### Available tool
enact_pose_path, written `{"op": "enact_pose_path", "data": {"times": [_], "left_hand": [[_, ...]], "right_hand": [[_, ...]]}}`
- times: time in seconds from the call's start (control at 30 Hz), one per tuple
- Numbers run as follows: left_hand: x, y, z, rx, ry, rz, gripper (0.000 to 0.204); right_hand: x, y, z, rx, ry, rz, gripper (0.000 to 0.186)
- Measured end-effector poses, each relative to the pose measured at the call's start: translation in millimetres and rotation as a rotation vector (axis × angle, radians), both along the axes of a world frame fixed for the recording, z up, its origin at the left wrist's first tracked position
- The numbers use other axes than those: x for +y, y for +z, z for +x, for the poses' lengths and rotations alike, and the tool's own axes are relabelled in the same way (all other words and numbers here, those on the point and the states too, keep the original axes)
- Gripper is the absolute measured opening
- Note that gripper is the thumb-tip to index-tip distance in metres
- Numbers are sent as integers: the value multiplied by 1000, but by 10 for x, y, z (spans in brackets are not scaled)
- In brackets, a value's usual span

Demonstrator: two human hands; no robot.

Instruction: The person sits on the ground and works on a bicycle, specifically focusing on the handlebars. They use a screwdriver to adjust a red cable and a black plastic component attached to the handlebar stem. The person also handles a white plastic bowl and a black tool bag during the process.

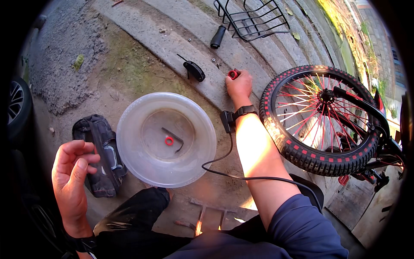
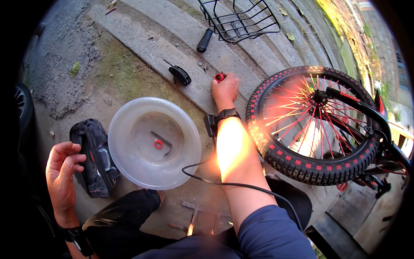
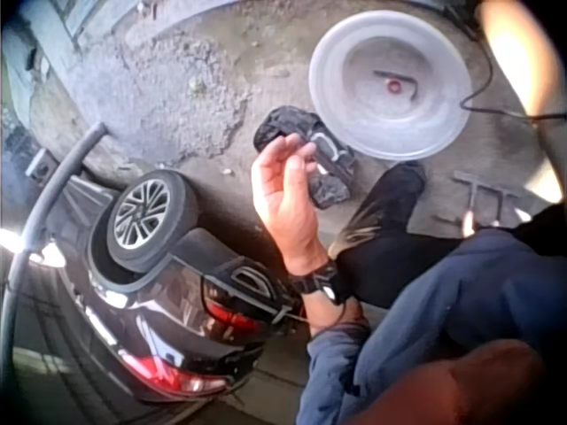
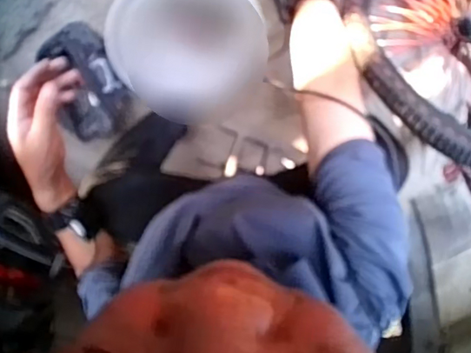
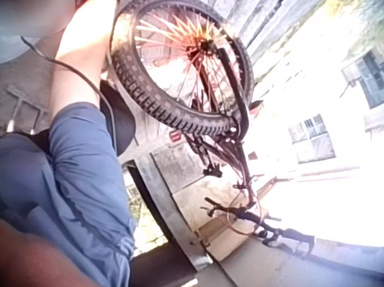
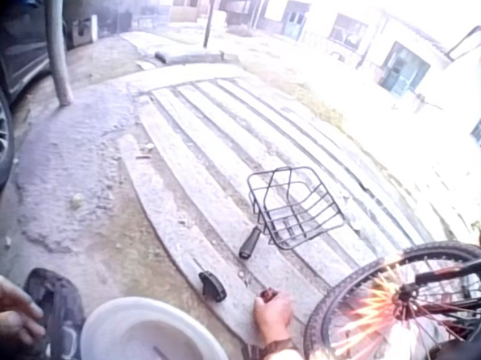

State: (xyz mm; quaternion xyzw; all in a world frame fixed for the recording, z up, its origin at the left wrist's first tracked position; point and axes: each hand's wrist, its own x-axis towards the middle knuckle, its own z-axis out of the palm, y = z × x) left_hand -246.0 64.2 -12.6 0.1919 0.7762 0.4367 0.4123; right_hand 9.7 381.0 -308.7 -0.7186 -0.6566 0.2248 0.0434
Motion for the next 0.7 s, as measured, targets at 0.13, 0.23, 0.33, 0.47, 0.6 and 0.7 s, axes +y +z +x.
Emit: {"op": "enact_pose_path", "data": {"times": [0.13, 0.23, 0.33, 0.47, 0.6, 0.7], "left_hand": [[14, 11, 42, 15, 48, 11, 27], [20, 17, 36, 14, 41, 11, 27], [-6, 15, 41, 14, 49, 3, 27], [14, 29, 52, 16, 37, 8, 27], [37, 20, 65, 8, 40, 18, 27], [16, 24, 45, -1, -20, 28, 27]], "right_hand": [[-33, -3, 20, 109, -3, 9, 43], [-44, -20, 87, 226, -20, 43, 41], [-185, 294, 44, 412, 3, 20, 40], [-644, 708, -88, 560, 315, 14, 37], [-1365, 927, -293, 612, 659, -402, 36], [-1827, 805, -412, 544, 945, -370, 21]]}}
